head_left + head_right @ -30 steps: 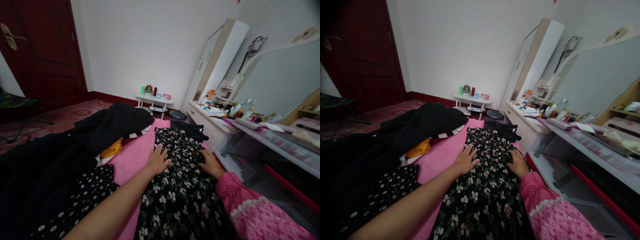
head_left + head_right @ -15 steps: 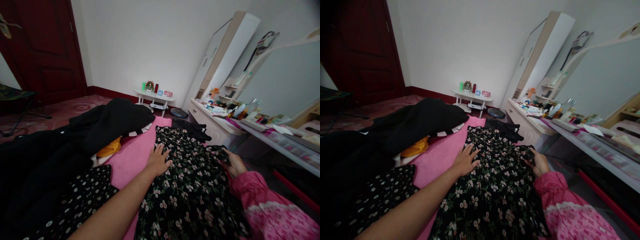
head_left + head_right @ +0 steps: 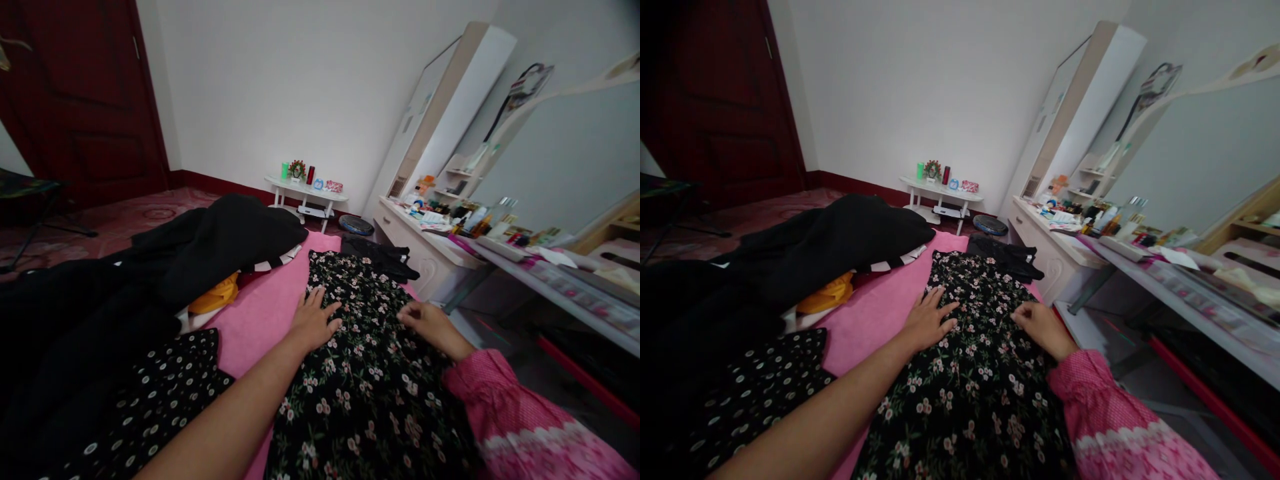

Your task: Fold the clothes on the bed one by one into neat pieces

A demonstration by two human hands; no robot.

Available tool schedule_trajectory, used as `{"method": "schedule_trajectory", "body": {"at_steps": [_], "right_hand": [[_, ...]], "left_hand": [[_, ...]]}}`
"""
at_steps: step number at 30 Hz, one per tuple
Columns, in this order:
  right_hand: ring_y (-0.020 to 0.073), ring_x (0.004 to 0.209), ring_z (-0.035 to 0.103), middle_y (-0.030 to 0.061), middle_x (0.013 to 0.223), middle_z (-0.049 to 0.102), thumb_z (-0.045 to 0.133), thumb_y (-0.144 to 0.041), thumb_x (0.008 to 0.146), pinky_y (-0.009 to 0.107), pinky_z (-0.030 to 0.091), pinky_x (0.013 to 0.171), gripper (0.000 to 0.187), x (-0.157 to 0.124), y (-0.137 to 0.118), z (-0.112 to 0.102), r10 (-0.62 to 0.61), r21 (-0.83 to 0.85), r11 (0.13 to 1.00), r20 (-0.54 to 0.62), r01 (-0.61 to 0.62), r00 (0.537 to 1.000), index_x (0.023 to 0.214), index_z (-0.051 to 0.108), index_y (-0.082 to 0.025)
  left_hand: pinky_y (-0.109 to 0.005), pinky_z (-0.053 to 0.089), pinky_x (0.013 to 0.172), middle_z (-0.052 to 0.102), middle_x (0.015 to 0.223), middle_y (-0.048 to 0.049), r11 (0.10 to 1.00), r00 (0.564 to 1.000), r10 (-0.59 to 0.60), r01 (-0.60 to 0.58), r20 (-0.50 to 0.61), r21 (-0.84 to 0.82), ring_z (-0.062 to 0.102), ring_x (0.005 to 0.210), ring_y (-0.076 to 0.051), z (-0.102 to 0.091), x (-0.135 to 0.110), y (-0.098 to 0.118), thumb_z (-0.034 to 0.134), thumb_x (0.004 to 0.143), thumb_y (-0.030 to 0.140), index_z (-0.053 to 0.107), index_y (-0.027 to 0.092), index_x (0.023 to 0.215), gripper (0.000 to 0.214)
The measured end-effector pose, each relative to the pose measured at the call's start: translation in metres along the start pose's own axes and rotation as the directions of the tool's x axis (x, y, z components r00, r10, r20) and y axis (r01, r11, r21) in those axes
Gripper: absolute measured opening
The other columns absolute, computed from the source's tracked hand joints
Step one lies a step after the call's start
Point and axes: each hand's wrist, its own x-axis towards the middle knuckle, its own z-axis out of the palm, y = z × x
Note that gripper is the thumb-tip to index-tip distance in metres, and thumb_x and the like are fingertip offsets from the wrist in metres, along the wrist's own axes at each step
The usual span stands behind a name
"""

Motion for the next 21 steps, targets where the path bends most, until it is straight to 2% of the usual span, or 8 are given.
{"method": "schedule_trajectory", "body": {"at_steps": [4, 7, 10, 14, 16, 19, 21], "right_hand": [[0.0166, 0.069, 0.062, 0.0022, 0.076, 0.070, 0.063, -0.042, 0.072, 0.026, 0.044, 0.065, 0.023, 0.031, -0.013, 0.030, 0.032, 0.018, 0.999, -0.100, -0.030, 0.995, 0.079, 0.068, -0.020], [0.0167, 0.066, 0.061, 0.0019, 0.070, 0.067, 0.068, -0.037, 0.065, 0.026, 0.043, 0.063, 0.019, 0.050, -0.018, 0.047, 0.068, 0.034, 0.997, -0.152, -0.064, 0.986, 0.071, 0.066, -0.019], [0.0169, 0.062, 0.059, 0.0012, 0.062, 0.063, 0.062, -0.030, 0.067, 0.027, 0.041, 0.061, 0.011, 0.063, -0.022, 0.051, 0.090, 0.048, 0.996, -0.229, -0.081, 0.969, 0.064, 0.062, -0.019], [0.0164, 0.065, 0.058, 0.0018, 0.069, 0.064, 0.053, -0.032, 0.076, 0.026, 0.041, 0.062, 0.018, 0.064, -0.048, 0.046, 0.063, 0.087, 0.996, -0.337, -0.035, 0.940, 0.080, 0.063, -0.018], [0.0162, 0.067, 0.059, 0.0020, 0.072, 0.065, 0.052, -0.033, 0.078, 0.026, 0.043, 0.064, 0.021, 0.054, -0.074, 0.045, -0.029, 0.132, 0.988, -0.322, 0.076, 0.946, 0.085, 0.065, -0.018], [0.0163, 0.074, 0.061, 0.0033, 0.085, 0.069, 0.054, -0.032, 0.079, 0.027, 0.046, 0.069, 0.025, 0.030, -0.113, 0.044, -0.246, 0.268, 0.919, -0.183, 0.289, 0.952, 0.096, 0.068, -0.019], [0.0166, 0.077, 0.062, 0.0037, 0.091, 0.070, 0.056, -0.033, 0.079, 0.028, 0.048, 0.072, 0.026, 0.010, -0.126, 0.040, -0.302, 0.339, 0.884, -0.114, 0.322, 0.947, 0.098, 0.068, -0.019]], "left_hand": [[-0.053, 0.013, 0.112, 0.027, 0.153, -0.0057, 1.000, 1.000, 0.000, 0.000, 0.000, 0.003, 0.018, 0.142, -0.031, -0.002, 0.000, 0.001, 0.041, 0.089, 0.055, 0.050, 0.037, 0.133, 0.048], [-0.054, 0.013, 0.112, 0.025, 0.154, -0.0069, 1.000, 1.000, 0.007, -0.007, -0.006, -0.004, 0.019, 0.141, -0.031, 0.000, 0.000, 0.000, 0.042, 0.089, 0.056, 0.051, 0.037, 0.132, 0.048], [-0.054, 0.013, 0.112, 0.026, 0.154, -0.0055, 1.000, 1.000, 0.007, -0.007, -0.009, -0.018, 0.019, 0.142, -0.031, 0.002, 0.000, -0.003, 0.043, 0.088, 0.056, 0.052, 0.040, 0.131, 0.047], [-0.055, 0.014, 0.112, 0.029, 0.152, -0.0042, 0.998, 0.999, 0.023, -0.025, -0.029, -0.060, 0.020, 0.141, -0.031, 0.001, 0.002, -0.006, 0.048, 0.086, 0.056, 0.056, 0.041, 0.126, 0.043], [-0.053, 0.018, 0.111, 0.036, 0.149, -0.0039, 0.993, 0.997, 0.029, -0.036, -0.067, -0.111, 0.027, 0.139, -0.029, 0.000, 0.003, -0.008, 0.049, 0.088, 0.051, 0.061, 0.039, 0.121, 0.038], [-0.040, 0.033, 0.106, 0.054, 0.133, -0.0052, 0.966, 0.986, -0.048, 0.004, -0.162, -0.260, 0.047, 0.124, -0.022, -0.003, 0.006, -0.011, 0.040, 0.094, 0.036, 0.068, 0.028, 0.110, 0.034], [-0.031, 0.041, 0.099, 0.064, 0.117, -0.0053, 0.931, 0.969, -0.105, 0.017, -0.224, -0.364, 0.056, 0.111, -0.018, -0.004, 0.007, -0.014, 0.036, 0.095, 0.029, 0.069, 0.022, 0.103, 0.036]]}}
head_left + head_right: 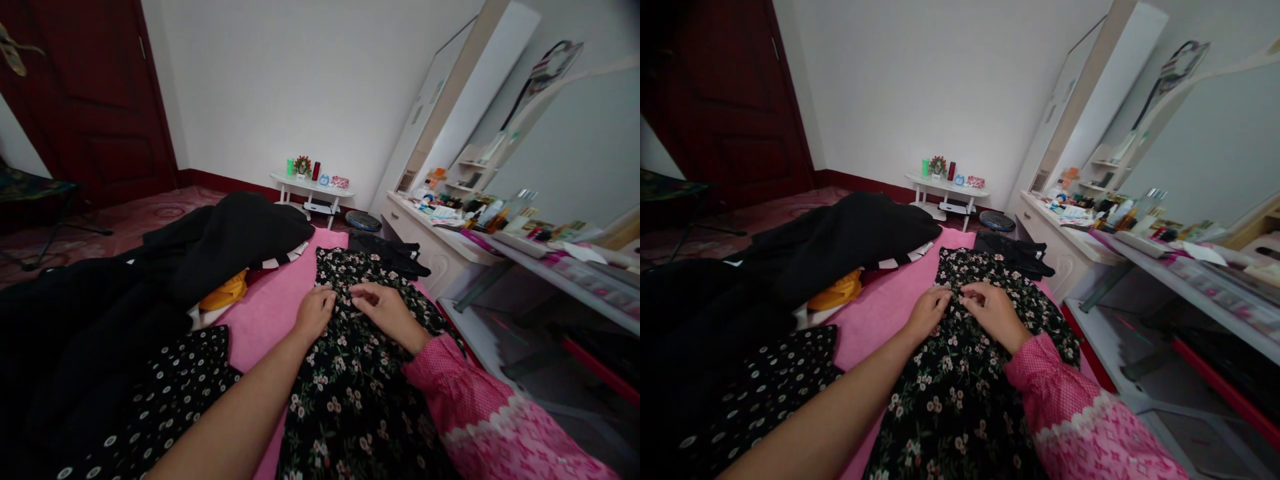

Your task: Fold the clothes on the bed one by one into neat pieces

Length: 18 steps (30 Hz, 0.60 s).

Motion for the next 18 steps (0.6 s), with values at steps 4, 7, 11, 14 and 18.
{"method": "schedule_trajectory", "body": {"at_steps": [4, 7, 11, 14, 18], "right_hand": [[0.0168, 0.072, 0.060, 0.0025, 0.079, 0.067, 0.055, -0.035, 0.080, 0.027, 0.046, 0.066, 0.019, -0.045, -0.004, -0.021, 0.114, -0.103, 0.989, 0.073, -0.106, 0.991, 0.085, 0.066, -0.020], [0.0173, 0.068, 0.058, 0.0012, 0.081, 0.063, 0.069, -0.036, 0.069, 0.028, 0.043, 0.061, 0.022, -0.088, 0.009, -0.037, 0.221, -0.384, 0.912, 0.158, -0.146, 0.962, 0.086, 0.063, -0.023], [0.0214, 0.081, 0.058, 0.0032, 0.093, 0.059, 0.071, -0.027, 0.063, 0.031, 0.044, 0.070, 0.025, -0.128, 0.019, -0.037, 0.217, -0.512, 0.850, 0.132, -0.121, 0.967, 0.085, 0.059, -0.024], [0.0208, 0.076, 0.056, 0.0027, 0.078, 0.057, 0.060, -0.029, 0.075, 0.032, 0.045, 0.069, 0.009, -0.132, 0.016, -0.038, 0.205, -0.336, 0.924, 0.036, -0.182, 0.978, 0.072, 0.054, -0.023], [0.0194, 0.066, 0.057, 0.0017, 0.069, 0.058, 0.058, -0.046, 0.078, 0.031, 0.048, 0.060, 0.022, -0.126, 0.004, -0.046, 0.417, 0.315, 0.873, -0.088, -0.372, 0.905, 0.078, 0.058, -0.025]], "left_hand": [[-0.028, 0.046, 0.091, 0.068, 0.102, -0.0032, 0.997, 0.997, -0.017, 0.012, -0.071, -0.073, 0.060, 0.099, -0.017, 0.001, 0.001, -0.004, 0.043, 0.091, 0.023, 0.067, 0.020, 0.099, 0.025], [-0.029, 0.046, 0.092, 0.068, 0.102, -0.0028, 0.997, 0.997, -0.023, 0.018, -0.067, -0.079, 0.061, 0.099, -0.017, 0.004, 0.001, -0.006, 0.049, 0.087, 0.019, 0.067, 0.020, 0.097, 0.021], [-0.031, 0.045, 0.093, 0.069, 0.102, -0.0034, 0.996, 0.998, -0.021, 0.015, -0.064, -0.089, 0.061, 0.100, -0.019, 0.006, 0.001, -0.008, 0.053, 0.084, 0.016, 0.068, 0.020, 0.096, 0.020], [-0.032, 0.046, 0.094, 0.069, 0.102, -0.0033, 0.995, 0.997, -0.025, 0.019, -0.066, -0.098, 0.061, 0.100, -0.019, 0.007, 0.001, -0.009, 0.053, 0.083, 0.014, 0.067, 0.020, 0.097, 0.021], [-0.031, 0.047, 0.092, 0.069, 0.103, -0.0036, 0.993, 0.997, -0.035, 0.026, -0.072, -0.115, 0.062, 0.099, -0.018, 0.008, -0.001, -0.012, 0.053, 0.082, 0.013, 0.066, 0.019, 0.100, 0.023]]}}
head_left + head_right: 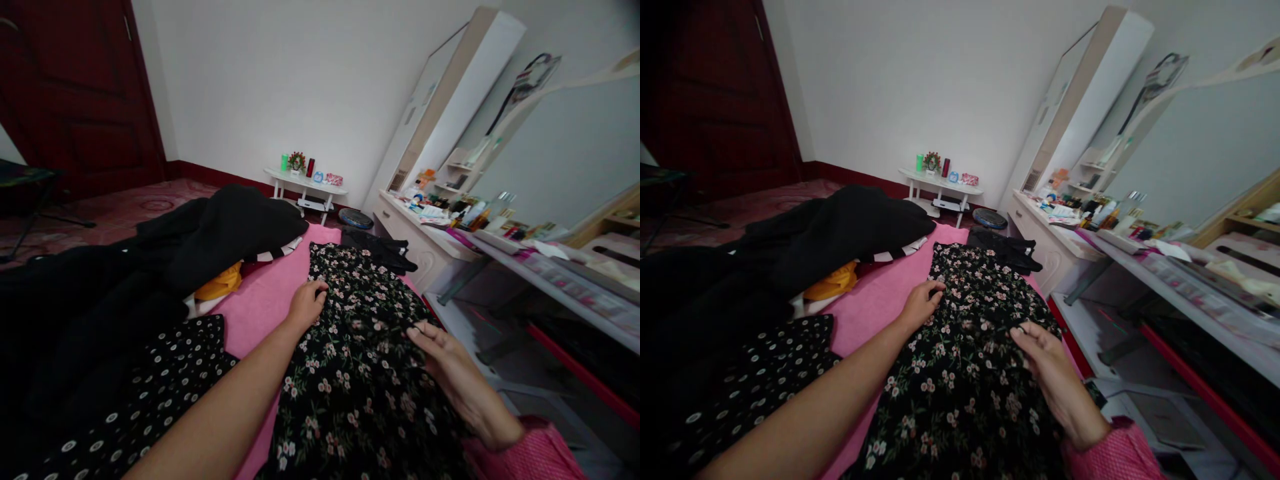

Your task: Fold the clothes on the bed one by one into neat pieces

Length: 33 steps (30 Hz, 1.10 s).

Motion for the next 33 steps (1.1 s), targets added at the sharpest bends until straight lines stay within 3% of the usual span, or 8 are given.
{"method": "schedule_trajectory", "body": {"at_steps": [6, 9, 12, 15, 17, 20, 24, 33], "right_hand": [[0.0127, 0.059, 0.058, -0.0030, 0.070, 0.061, 0.068, -0.028, 0.063, 0.029, 0.052, 0.065, 0.051, -0.026, 0.002, 0.019, 0.336, 0.584, 0.751, 0.063, -0.307, 0.940, 0.113, 0.059, -0.032], [0.0116, 0.060, 0.059, -0.0033, 0.068, 0.060, 0.065, -0.029, 0.068, 0.027, 0.051, 0.065, 0.049, -0.044, 0.006, 0.033, 0.375, 0.574, 0.692, 0.233, -0.438, 0.897, 0.116, 0.059, -0.031], [0.0151, 0.064, 0.063, -0.0001, 0.074, 0.062, 0.059, -0.034, 0.075, 0.031, 0.053, 0.065, 0.043, -0.053, 0.007, 0.037, 0.347, 0.337, 0.810, 0.385, -0.481, 0.855, 0.118, 0.060, -0.027], [0.0193, 0.073, 0.064, 0.0044, 0.093, 0.065, 0.054, -0.024, 0.074, 0.037, 0.054, 0.072, 0.042, -0.053, 0.007, 0.034, 0.155, -0.071, 0.988, 0.343, -0.139, 0.926, 0.116, 0.062, -0.028], [0.0225, 0.095, 0.062, 0.0065, 0.117, 0.060, 0.050, -0.015, 0.072, 0.039, 0.052, 0.084, 0.048, -0.054, 0.005, 0.032, -0.110, -0.309, 0.930, 0.285, 0.200, 0.952, 0.116, 0.062, -0.032], [0.0261, 0.122, 0.048, 0.0027, 0.139, 0.047, 0.050, -0.007, 0.071, 0.041, 0.045, 0.098, 0.058, -0.061, -0.002, 0.035, -0.376, -0.477, 0.675, 0.433, 0.562, 0.819, 0.120, 0.060, -0.038], [0.0297, 0.128, 0.043, 0.0030, 0.142, 0.046, 0.054, -0.005, 0.071, 0.045, 0.042, 0.101, 0.055, -0.073, -0.011, 0.045, -0.356, -0.517, 0.418, 0.663, 0.747, 0.658, 0.117, 0.062, -0.034], [0.0199, 0.097, 0.060, 0.0046, 0.102, 0.066, 0.050, -0.018, 0.086, 0.033, 0.050, 0.085, 0.017, -0.046, -0.015, 0.025, -0.333, -0.584, 0.683, 0.284, 0.438, 0.899, 0.080, 0.066, -0.023]], "left_hand": [[-0.030, 0.048, 0.091, 0.069, 0.102, -0.0016, 1.000, 1.000, 0.007, -0.006, 0.031, -0.015, 0.062, 0.096, -0.016, -0.002, -0.002, 0.001, 0.051, 0.078, 0.003, 0.066, 0.021, 0.107, 0.038], [-0.032, 0.046, 0.095, 0.069, 0.102, 0.0013, 0.999, 0.996, 0.043, -0.044, 0.084, 0.009, 0.060, 0.099, -0.017, -0.006, -0.003, 0.006, 0.055, 0.074, 0.003, 0.070, 0.026, 0.100, 0.039], [-0.033, 0.044, 0.097, 0.069, 0.102, 0.0020, 0.995, 0.989, 0.073, -0.081, 0.126, 0.060, 0.058, 0.101, -0.018, -0.009, -0.004, 0.010, 0.054, 0.073, 0.002, 0.073, 0.028, 0.096, 0.039], [-0.031, 0.044, 0.095, 0.068, 0.102, 0.0020, 0.992, 0.986, 0.086, -0.098, 0.141, 0.079, 0.058, 0.099, -0.017, -0.010, -0.005, 0.011, 0.050, 0.073, -0.001, 0.074, 0.028, 0.092, 0.042], [-0.031, 0.044, 0.094, 0.068, 0.102, 0.0018, 0.991, 0.986, 0.091, -0.104, 0.142, 0.083, 0.058, 0.099, -0.017, -0.009, -0.004, 0.010, 0.049, 0.073, -0.001, 0.074, 0.028, 0.090, 0.042], [-0.031, 0.044, 0.093, 0.068, 0.102, 0.0015, 0.990, 0.985, 0.094, -0.107, 0.142, 0.090, 0.058, 0.098, -0.017, -0.007, -0.003, 0.007, 0.050, 0.074, 0.000, 0.074, 0.028, 0.090, 0.041], [-0.032, 0.042, 0.094, 0.068, 0.100, 0.0011, 0.988, 0.982, 0.112, -0.126, 0.152, 0.085, 0.058, 0.098, -0.017, -0.006, -0.002, 0.005, 0.052, 0.074, 0.000, 0.074, 0.027, 0.090, 0.038], [-0.033, 0.042, 0.095, 0.068, 0.105, 0.0017, 0.989, 0.981, 0.101, -0.116, 0.163, 0.087, 0.057, 0.102, -0.020, -0.009, -0.003, 0.008, 0.057, 0.074, 0.005, 0.072, 0.029, 0.100, 0.039]]}}
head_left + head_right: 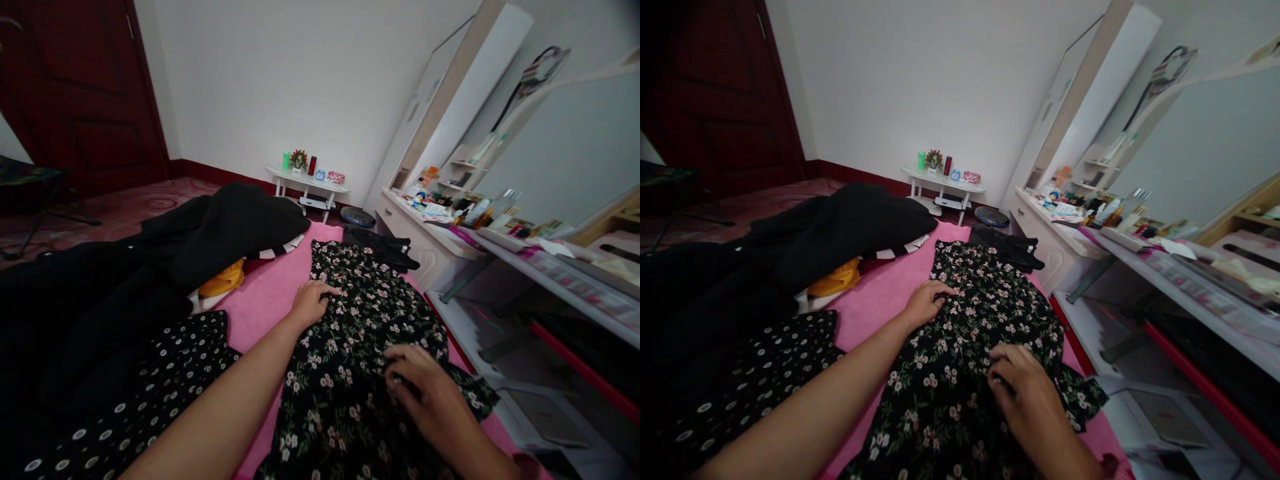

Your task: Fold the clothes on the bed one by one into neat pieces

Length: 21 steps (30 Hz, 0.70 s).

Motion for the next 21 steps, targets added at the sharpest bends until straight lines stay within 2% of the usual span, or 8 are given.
{"method": "schedule_trajectory", "body": {"at_steps": [4, 7, 9, 11, 13, 15, 17, 21], "right_hand": [[0.0187, 0.083, 0.063, 0.0028, 0.086, 0.068, 0.056, -0.034, 0.087, 0.028, 0.050, 0.075, 0.015, 0.011, -0.007, -0.018, 0.143, 0.255, 0.964, -0.277, -0.070, 0.950, 0.083, 0.066, -0.024], [0.0168, 0.081, 0.063, 0.0012, 0.087, 0.069, 0.059, -0.036, 0.085, 0.024, 0.050, 0.073, 0.014, 0.011, -0.031, -0.021, 0.221, 0.390, 0.916, -0.306, -0.090, 0.926, 0.087, 0.067, -0.025], [0.0155, 0.083, 0.063, 0.0002, 0.089, 0.069, 0.059, -0.034, 0.086, 0.022, 0.049, 0.075, 0.013, 0.008, -0.050, -0.019, 0.153, 0.458, 0.887, -0.179, -0.055, 0.972, 0.089, 0.068, -0.026], [0.0146, 0.084, 0.064, -0.0005, 0.090, 0.070, 0.061, -0.032, 0.084, 0.021, 0.049, 0.075, 0.013, 0.004, -0.065, -0.015, 0.003, 0.514, 0.857, 0.044, -0.026, 0.999, 0.094, 0.069, -0.026], [0.0131, 0.078, 0.064, -0.0014, 0.088, 0.070, 0.067, -0.029, 0.080, 0.019, 0.048, 0.069, 0.017, 0.001, -0.072, -0.010, -0.137, 0.537, 0.843, 0.282, -0.038, 0.950, 0.096, 0.070, -0.026], [0.0113, 0.074, 0.064, -0.0028, 0.084, 0.069, 0.067, -0.024, 0.079, 0.017, 0.046, 0.066, 0.016, 0.001, -0.069, -0.005, -0.174, 0.486, 0.871, 0.432, -0.066, 0.885, 0.094, 0.070, -0.026], [0.0113, 0.081, 0.063, -0.0029, 0.090, 0.068, 0.060, -0.014, 0.081, 0.018, 0.045, 0.071, 0.021, 0.004, -0.060, -0.001, -0.138, 0.363, 0.931, 0.447, -0.039, 0.884, 0.095, 0.069, -0.027], [0.0146, 0.100, 0.060, -0.0015, 0.127, 0.055, 0.045, -0.002, 0.079, 0.023, 0.043, 0.082, 0.049, 0.008, -0.042, 0.008, -0.161, 0.061, 0.987, 0.404, 0.149, 0.900, 0.114, 0.060, -0.033]], "left_hand": [[-0.034, 0.042, 0.095, 0.066, 0.107, 0.0009, 1.000, 1.000, 0.007, -0.007, 0.011, -0.001, 0.056, 0.102, -0.020, -0.004, -0.002, 0.004, 0.063, 0.072, 0.007, 0.067, 0.033, 0.111, 0.048], [-0.034, 0.041, 0.096, 0.063, 0.111, 0.0004, 0.999, 1.000, 0.024, -0.024, 0.007, -0.040, 0.056, 0.103, -0.020, -0.004, -0.002, 0.003, 0.070, 0.069, 0.012, 0.067, 0.034, 0.112, 0.048], [-0.033, 0.041, 0.095, 0.063, 0.110, 0.0003, 0.997, 1.000, 0.029, -0.029, 0.005, -0.074, 0.057, 0.101, -0.019, -0.003, -0.001, 0.001, 0.072, 0.070, 0.015, 0.070, 0.033, 0.105, 0.039], [-0.031, 0.042, 0.092, 0.065, 0.103, 0.0001, 0.993, 0.999, 0.035, -0.034, 0.010, -0.111, 0.058, 0.097, -0.018, -0.001, 0.001, -0.002, 0.070, 0.073, 0.018, 0.074, 0.030, 0.093, 0.024], [-0.030, 0.043, 0.090, 0.067, 0.094, -0.0004, 0.989, 0.999, 0.030, -0.028, 0.013, -0.144, 0.059, 0.093, -0.018, 0.001, 0.002, -0.004, 0.068, 0.076, 0.020, 0.074, 0.027, 0.084, 0.012], [-0.030, 0.043, 0.089, 0.068, 0.089, -0.0007, 0.986, 1.000, 0.014, -0.014, 0.003, -0.165, 0.059, 0.090, -0.018, 0.002, 0.002, -0.005, 0.065, 0.077, 0.019, 0.073, 0.024, 0.082, 0.011], [-0.030, 0.043, 0.088, 0.068, 0.088, -0.0009, 0.984, 1.000, -0.004, 0.002, -0.013, -0.179, 0.060, 0.090, -0.018, 0.003, 0.002, -0.006, 0.063, 0.077, 0.017, 0.072, 0.022, 0.081, 0.011], [-0.026, 0.045, 0.079, 0.068, 0.084, 0.0001, 0.973, 0.998, -0.047, 0.039, -0.030, -0.226, 0.061, 0.082, -0.016, 0.007, 0.001, -0.008, 0.058, 0.077, 0.013, 0.068, 0.020, 0.081, 0.013]]}}
